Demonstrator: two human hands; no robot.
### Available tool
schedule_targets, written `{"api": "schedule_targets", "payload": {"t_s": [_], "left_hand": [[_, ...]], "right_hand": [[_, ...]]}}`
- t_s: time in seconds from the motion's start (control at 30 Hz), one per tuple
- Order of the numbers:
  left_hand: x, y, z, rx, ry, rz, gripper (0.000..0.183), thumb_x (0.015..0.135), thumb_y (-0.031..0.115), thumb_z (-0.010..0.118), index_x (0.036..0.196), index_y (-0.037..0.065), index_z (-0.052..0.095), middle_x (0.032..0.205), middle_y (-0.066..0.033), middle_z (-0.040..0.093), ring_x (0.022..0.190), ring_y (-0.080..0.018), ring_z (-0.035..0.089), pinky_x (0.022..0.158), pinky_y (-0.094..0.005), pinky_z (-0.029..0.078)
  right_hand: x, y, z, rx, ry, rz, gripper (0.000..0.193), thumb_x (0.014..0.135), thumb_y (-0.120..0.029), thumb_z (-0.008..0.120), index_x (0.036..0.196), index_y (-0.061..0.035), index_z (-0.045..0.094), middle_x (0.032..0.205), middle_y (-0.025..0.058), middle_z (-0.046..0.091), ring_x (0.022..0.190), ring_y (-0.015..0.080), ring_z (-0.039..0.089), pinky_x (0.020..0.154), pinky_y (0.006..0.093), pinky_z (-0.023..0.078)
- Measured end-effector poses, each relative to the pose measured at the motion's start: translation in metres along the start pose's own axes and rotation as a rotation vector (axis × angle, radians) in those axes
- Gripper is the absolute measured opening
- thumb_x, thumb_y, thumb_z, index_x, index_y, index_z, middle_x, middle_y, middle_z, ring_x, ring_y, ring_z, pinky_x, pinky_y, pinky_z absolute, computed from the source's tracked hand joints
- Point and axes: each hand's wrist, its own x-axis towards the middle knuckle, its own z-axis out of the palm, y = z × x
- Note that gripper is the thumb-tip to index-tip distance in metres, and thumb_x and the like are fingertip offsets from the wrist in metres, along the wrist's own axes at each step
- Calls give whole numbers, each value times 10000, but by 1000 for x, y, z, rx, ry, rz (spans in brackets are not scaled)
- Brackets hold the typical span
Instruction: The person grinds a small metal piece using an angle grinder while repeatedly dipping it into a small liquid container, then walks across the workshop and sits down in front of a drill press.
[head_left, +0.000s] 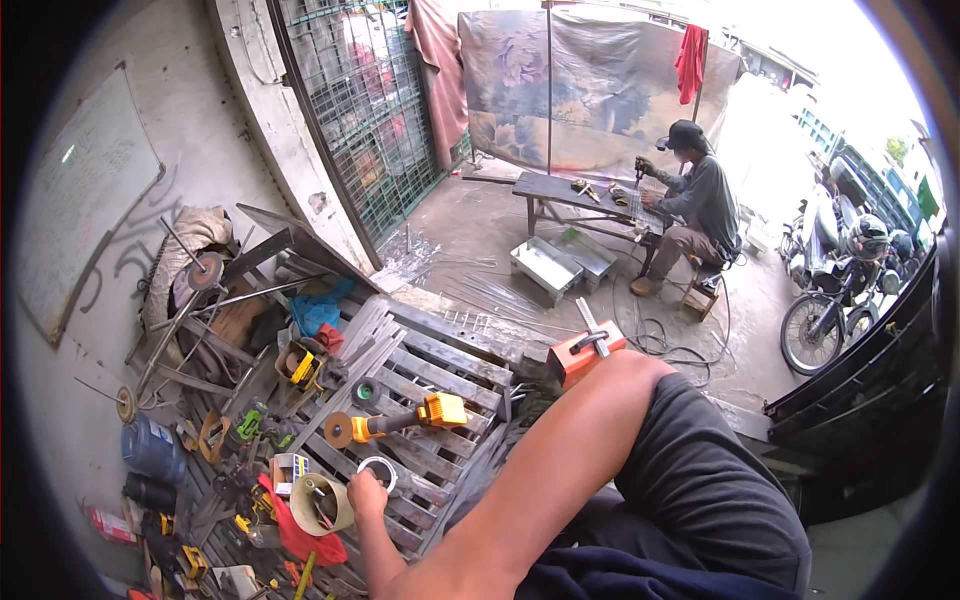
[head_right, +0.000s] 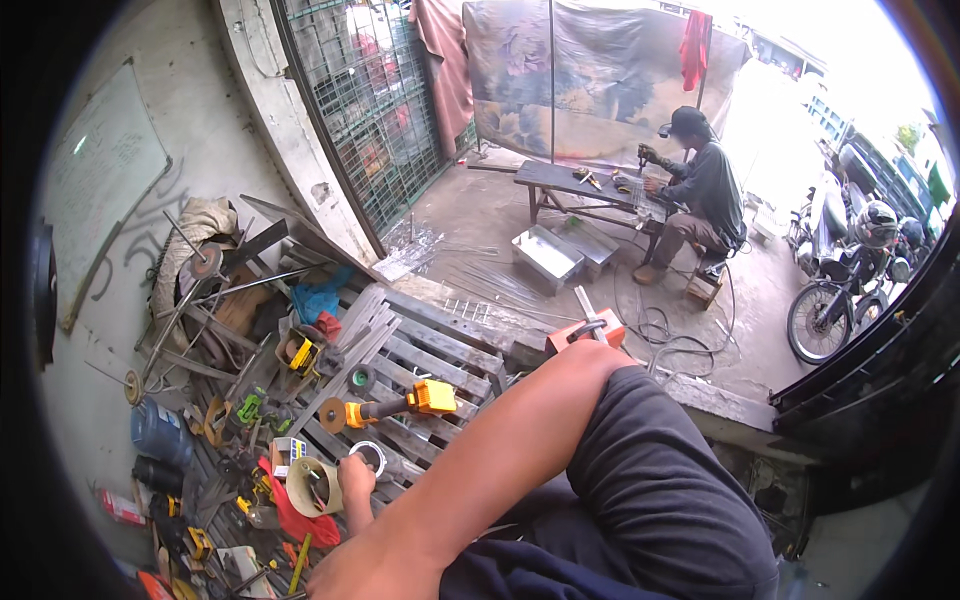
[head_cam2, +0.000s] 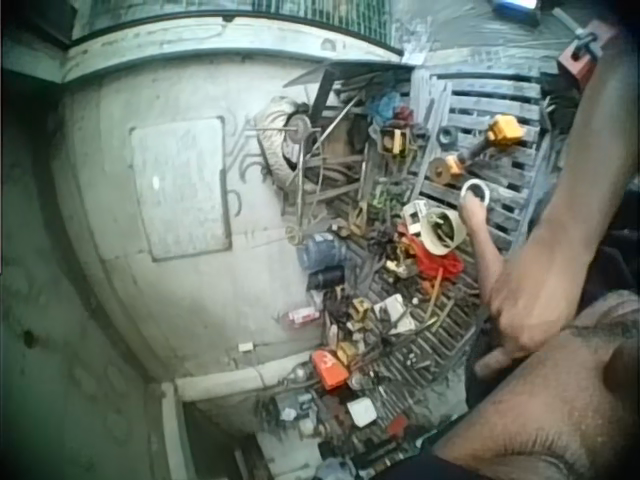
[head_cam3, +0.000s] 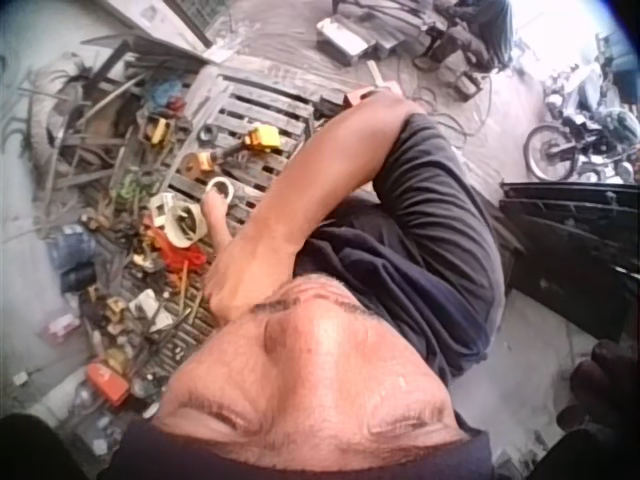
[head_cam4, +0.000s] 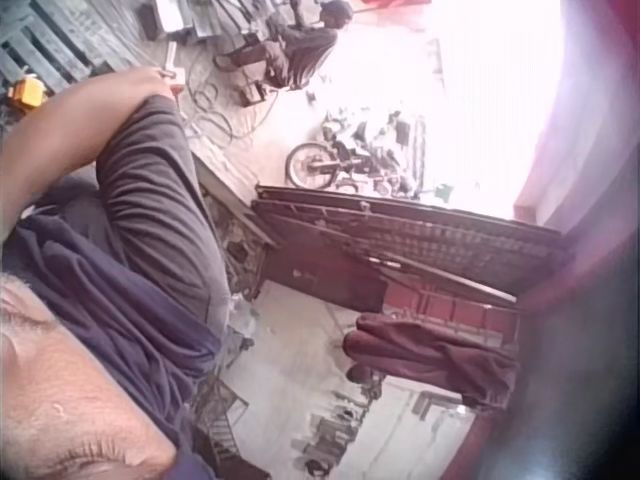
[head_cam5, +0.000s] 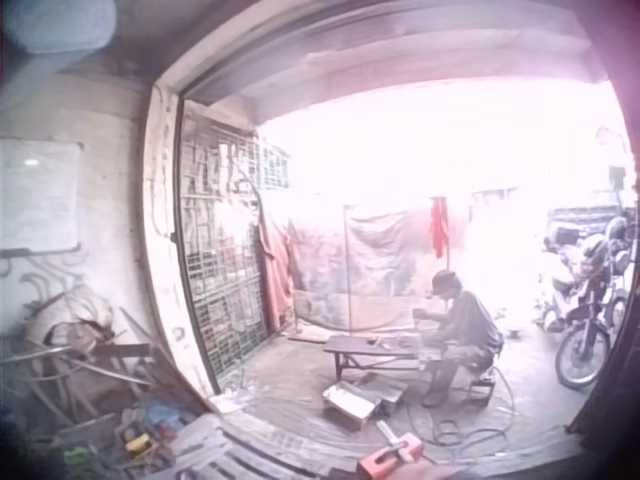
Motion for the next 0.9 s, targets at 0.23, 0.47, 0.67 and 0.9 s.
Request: {"api": "schedule_targets", "payload": {"t_s": [0.23,0.47,0.67,0.9], "left_hand": [[-5,9,-8,10,15,-12,126,844,100,747,922,1,750,980,-268,727,977,-431,706,872,-500,549],[-3,-7,9,20,75,37,148,848,31,617,920,-8,740,947,-277,724,938,-434,713,860,-500,564],[8,-4,26,40,151,-10,212,897,106,585,869,68,792,951,-216,746,940,-412,713,984,-557,491],[8,3,8,257,109,170,309,946,176,501,943,84,796,1107,-132,742,1348,-345,522,1217,-713,20]], "right_hand": [[-27,22,1,-165,-49,179,353,815,-133,671,1048,92,531,755,256,665,757,473,671,687,527,527],[-55,26,9,-95,-59,237,436,849,-100,618,1166,131,427,642,186,620,678,475,627,597,527,482],[-71,35,-4,257,-44,375,623,906,-295,734,1327,83,475,779,227,699,816,433,697,753,486,539],[-157,109,-21,-14,-219,1384,635,871,-424,785,1289,17,601,1013,220,735,1001,381,706,854,446,540]]}}
